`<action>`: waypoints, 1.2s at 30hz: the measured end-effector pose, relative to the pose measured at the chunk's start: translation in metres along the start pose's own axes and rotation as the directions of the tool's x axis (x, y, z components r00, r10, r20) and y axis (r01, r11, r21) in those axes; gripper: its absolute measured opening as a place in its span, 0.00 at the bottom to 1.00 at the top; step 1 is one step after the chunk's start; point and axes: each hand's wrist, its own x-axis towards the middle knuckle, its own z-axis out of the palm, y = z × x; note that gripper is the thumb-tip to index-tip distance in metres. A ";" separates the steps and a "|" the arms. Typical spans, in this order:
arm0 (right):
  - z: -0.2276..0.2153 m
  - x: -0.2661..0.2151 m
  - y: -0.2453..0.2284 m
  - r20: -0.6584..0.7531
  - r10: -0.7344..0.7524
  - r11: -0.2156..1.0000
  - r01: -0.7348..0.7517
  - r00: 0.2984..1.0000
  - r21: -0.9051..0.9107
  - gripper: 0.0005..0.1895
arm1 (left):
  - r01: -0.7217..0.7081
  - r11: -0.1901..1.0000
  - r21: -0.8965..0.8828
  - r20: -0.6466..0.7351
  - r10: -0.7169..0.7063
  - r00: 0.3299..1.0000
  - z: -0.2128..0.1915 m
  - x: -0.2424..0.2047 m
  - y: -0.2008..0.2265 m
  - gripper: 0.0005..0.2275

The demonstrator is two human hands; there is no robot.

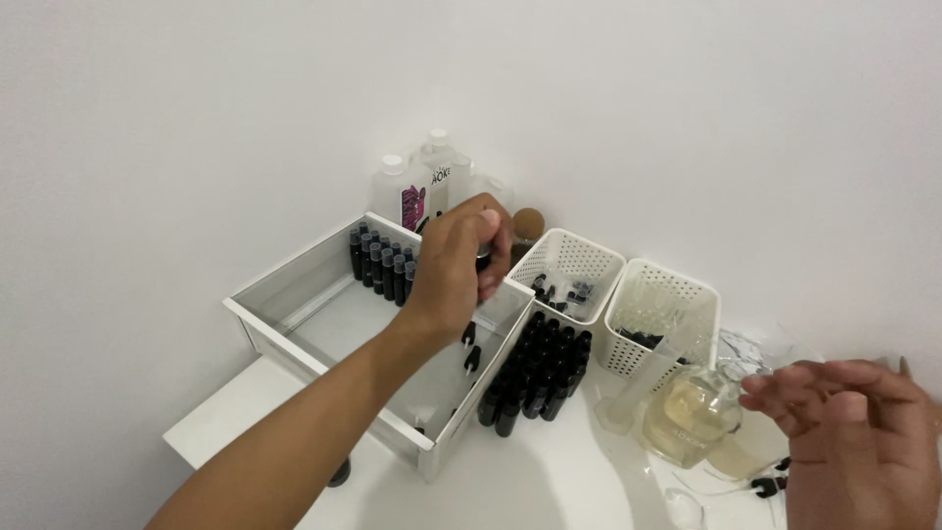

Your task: Assembling perfume bottles by attaching spray heads and filling them with fragrance liquids

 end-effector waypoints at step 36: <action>0.012 -0.007 0.002 0.002 0.004 0.976 -0.004 1.000 -0.216 0.10 | 0.308 -0.008 0.951 -0.128 -0.920 0.371 -0.072 -0.015 -0.186 0.14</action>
